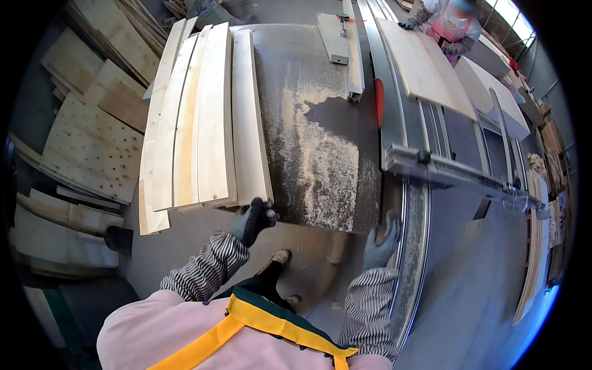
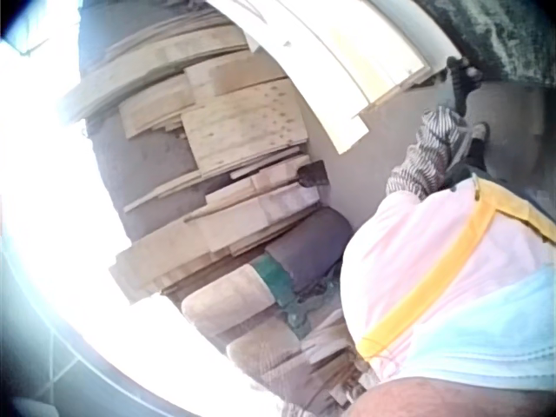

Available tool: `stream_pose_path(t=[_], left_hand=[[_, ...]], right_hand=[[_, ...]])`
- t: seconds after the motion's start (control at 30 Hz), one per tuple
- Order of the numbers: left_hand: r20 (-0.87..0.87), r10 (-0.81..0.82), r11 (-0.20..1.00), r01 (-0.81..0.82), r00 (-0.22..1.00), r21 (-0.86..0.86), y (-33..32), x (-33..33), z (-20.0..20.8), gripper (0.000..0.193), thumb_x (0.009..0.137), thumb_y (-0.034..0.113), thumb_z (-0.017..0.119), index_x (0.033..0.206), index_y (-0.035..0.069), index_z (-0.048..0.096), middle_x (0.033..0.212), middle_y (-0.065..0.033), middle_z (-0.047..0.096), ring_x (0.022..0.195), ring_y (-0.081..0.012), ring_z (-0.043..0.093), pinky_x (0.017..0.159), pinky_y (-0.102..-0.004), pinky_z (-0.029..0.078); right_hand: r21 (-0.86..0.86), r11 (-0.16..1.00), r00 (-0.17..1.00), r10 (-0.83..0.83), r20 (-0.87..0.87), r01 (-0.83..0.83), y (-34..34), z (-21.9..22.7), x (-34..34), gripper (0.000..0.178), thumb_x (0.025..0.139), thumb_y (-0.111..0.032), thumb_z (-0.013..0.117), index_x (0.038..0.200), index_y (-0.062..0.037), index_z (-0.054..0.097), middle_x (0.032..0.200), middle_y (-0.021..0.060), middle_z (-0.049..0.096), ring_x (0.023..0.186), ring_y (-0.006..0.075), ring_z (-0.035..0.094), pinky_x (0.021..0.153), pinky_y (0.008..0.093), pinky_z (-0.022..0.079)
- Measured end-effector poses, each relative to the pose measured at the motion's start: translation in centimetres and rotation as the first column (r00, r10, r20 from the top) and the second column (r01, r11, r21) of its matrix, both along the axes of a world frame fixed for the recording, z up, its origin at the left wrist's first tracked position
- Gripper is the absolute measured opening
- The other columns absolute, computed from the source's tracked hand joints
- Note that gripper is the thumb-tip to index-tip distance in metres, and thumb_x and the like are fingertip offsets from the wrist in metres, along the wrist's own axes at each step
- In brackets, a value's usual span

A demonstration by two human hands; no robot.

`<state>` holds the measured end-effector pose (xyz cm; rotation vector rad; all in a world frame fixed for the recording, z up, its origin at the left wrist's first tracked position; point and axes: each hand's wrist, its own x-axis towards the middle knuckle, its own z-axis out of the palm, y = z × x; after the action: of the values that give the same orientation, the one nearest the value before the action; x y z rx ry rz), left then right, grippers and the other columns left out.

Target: The person feeds wooden planks through a table saw to cut them into narrower strips. They then stack the cut pieces on the table surface.

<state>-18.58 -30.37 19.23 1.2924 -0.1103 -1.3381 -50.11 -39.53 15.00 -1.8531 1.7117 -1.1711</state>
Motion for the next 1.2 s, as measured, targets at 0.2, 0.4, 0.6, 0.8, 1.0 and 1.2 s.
stream_pose_path(t=[0.2,0.4,0.6,0.8,1.0,1.2], left_hand=[[-0.122,0.03,0.999,-0.034,0.992,-0.029,-0.7,0.3,0.2,0.04,0.089,0.047,0.055,0.093,0.007,0.052,0.082,-0.0033,0.054,0.07,-0.0162,0.052,0.067,-0.035,0.046],[0.075,-0.038,0.998,0.034,0.996,0.051,0.0,0.1,-0.1,0.038,0.091,0.042,0.055,0.095,0.004,0.056,0.081,-0.0067,0.058,0.07,-0.0205,0.058,0.067,-0.0354,0.051],[0.076,-0.414,0.903,0.399,0.907,0.163,7.0,-3.7,-0.4,0.038,0.089,0.041,0.059,0.096,0.004,0.059,0.081,-0.0104,0.063,0.073,-0.025,0.065,0.064,-0.0362,0.054],[-0.037,-0.626,0.748,0.613,0.779,0.254,17.1,-9.6,-2.1,0.046,0.091,0.043,0.055,0.108,0.001,0.058,0.091,-0.0132,0.065,0.077,-0.0231,0.065,0.072,-0.0344,0.054],[0.054,-0.663,0.734,0.634,0.747,0.244,18.6,-11.7,1.8,0.045,0.092,0.042,0.053,0.111,0.001,0.058,0.09,-0.0135,0.065,0.078,-0.0232,0.065,0.072,-0.0341,0.054],[0.048,-0.656,0.741,0.63,0.754,0.231,20.9,-12.8,1.1,0.048,0.09,0.044,0.056,0.11,0.001,0.058,0.093,-0.014,0.064,0.08,-0.024,0.065,0.073,-0.0364,0.055]], right_hand=[[0.326,0.944,0.999,-0.054,-0.007,0.053,12.7,-4.5,-3.5,0.055,0.077,-0.004,0.064,0.128,0.002,0.045,0.13,0.0158,0.049,0.124,0.0323,0.041,0.106,0.0399,0.033],[0.491,0.843,0.941,-0.316,0.123,0.219,21.1,-6.7,-6.1,0.051,0.076,-0.004,0.064,0.125,0.0009,0.05,0.125,0.015,0.052,0.119,0.0307,0.045,0.103,0.0369,0.035],[0.452,0.865,0.95,-0.293,0.107,0.216,25.6,-5.4,-7.6,0.048,0.078,-0.012,0.065,0.123,-0.0022,0.053,0.124,0.0144,0.054,0.118,0.0311,0.045,0.101,0.0385,0.036],[0.473,0.834,0.894,-0.409,0.182,0.285,30.0,-5.9,-9.9,0.045,0.078,-0.014,0.066,0.12,-0.0034,0.055,0.118,0.0156,0.056,0.112,0.0327,0.048,0.096,0.0392,0.04],[0.485,0.813,0.892,-0.433,0.131,0.323,34.0,-5.8,-12.2,0.045,0.078,-0.016,0.066,0.12,-0.0067,0.056,0.108,0.0154,0.059,0.099,0.0309,0.054,0.085,0.0387,0.045],[0.493,0.789,0.884,-0.461,0.08,0.367,35.8,-5.1,-14.7,0.046,0.078,-0.022,0.068,0.119,-0.0068,0.057,0.105,0.0142,0.061,0.094,0.0281,0.055,0.081,0.0366,0.046]])
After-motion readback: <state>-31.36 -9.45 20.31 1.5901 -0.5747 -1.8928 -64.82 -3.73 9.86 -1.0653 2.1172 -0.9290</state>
